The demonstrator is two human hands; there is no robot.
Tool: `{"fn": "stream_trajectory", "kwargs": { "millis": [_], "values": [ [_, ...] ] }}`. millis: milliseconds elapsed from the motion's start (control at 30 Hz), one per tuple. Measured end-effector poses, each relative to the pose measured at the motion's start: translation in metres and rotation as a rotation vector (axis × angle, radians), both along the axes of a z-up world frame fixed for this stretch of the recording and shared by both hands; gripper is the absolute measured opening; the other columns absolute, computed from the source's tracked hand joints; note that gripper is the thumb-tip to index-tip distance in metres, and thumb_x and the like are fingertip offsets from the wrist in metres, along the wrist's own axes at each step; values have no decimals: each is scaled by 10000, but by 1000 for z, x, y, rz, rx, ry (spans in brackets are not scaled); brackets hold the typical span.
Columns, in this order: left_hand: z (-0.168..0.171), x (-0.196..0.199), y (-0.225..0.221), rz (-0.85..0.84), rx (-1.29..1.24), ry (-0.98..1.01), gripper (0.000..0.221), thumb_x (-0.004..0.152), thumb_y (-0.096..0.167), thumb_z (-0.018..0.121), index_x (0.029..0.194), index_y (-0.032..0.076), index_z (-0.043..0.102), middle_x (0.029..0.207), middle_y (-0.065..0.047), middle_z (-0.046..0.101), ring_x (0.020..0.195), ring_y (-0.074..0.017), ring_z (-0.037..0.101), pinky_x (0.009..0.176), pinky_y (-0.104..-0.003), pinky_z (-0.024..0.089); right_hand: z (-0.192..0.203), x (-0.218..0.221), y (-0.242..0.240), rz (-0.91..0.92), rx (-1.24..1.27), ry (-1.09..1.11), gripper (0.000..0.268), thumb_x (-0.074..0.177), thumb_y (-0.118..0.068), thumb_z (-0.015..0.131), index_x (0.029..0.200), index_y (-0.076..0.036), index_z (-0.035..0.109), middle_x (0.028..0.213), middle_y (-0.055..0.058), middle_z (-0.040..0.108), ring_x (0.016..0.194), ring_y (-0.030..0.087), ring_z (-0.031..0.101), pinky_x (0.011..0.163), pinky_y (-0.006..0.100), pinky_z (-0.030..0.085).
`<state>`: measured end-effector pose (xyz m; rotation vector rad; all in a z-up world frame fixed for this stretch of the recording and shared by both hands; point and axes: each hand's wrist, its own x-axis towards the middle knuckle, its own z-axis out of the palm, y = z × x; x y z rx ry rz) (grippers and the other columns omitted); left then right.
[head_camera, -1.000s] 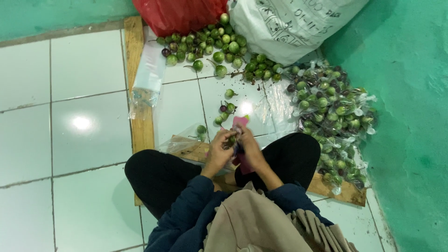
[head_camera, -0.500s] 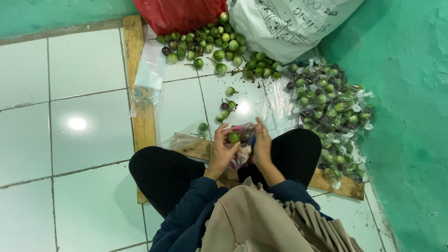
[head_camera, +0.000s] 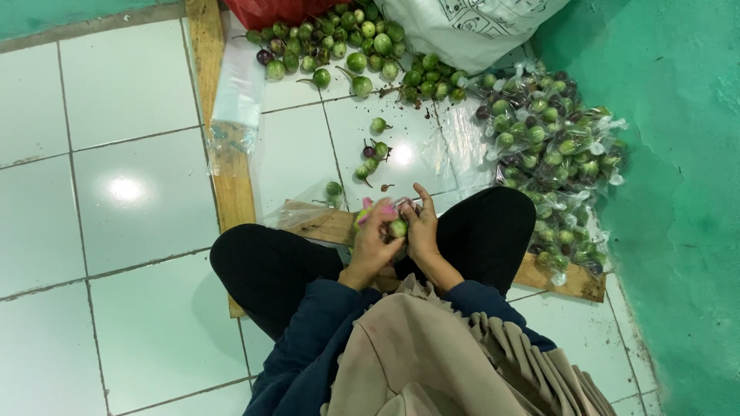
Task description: The person picks up green eggplants from the floor, wipes them with a cloth, and places them into plastic bags.
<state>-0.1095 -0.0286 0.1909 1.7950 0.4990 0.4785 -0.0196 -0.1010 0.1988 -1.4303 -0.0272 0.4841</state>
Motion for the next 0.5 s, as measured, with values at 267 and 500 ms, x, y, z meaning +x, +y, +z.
{"fn": "stream_trajectory", "kwargs": {
  "millis": [267,500],
  "values": [
    [5,-12,22,93,-43,-13,924,796,-17,761,1581,79,282,1104,-184,672,895,-318,653,791,-419,560,39,7,-10,180,-76,-221,353,1005,-134,623,1355,-91,637,875,69,661,827,155,635,804,291,513],
    [0,-11,3,74,280,-83,745,850,-26,716,1530,77,430,1092,-182,637,954,-377,627,844,-451,549,2,-23,-18,473,-302,-608,418,1038,-145,573,1452,-84,575,1296,184,671,1228,390,618,1036,478,489]
  ]
}}
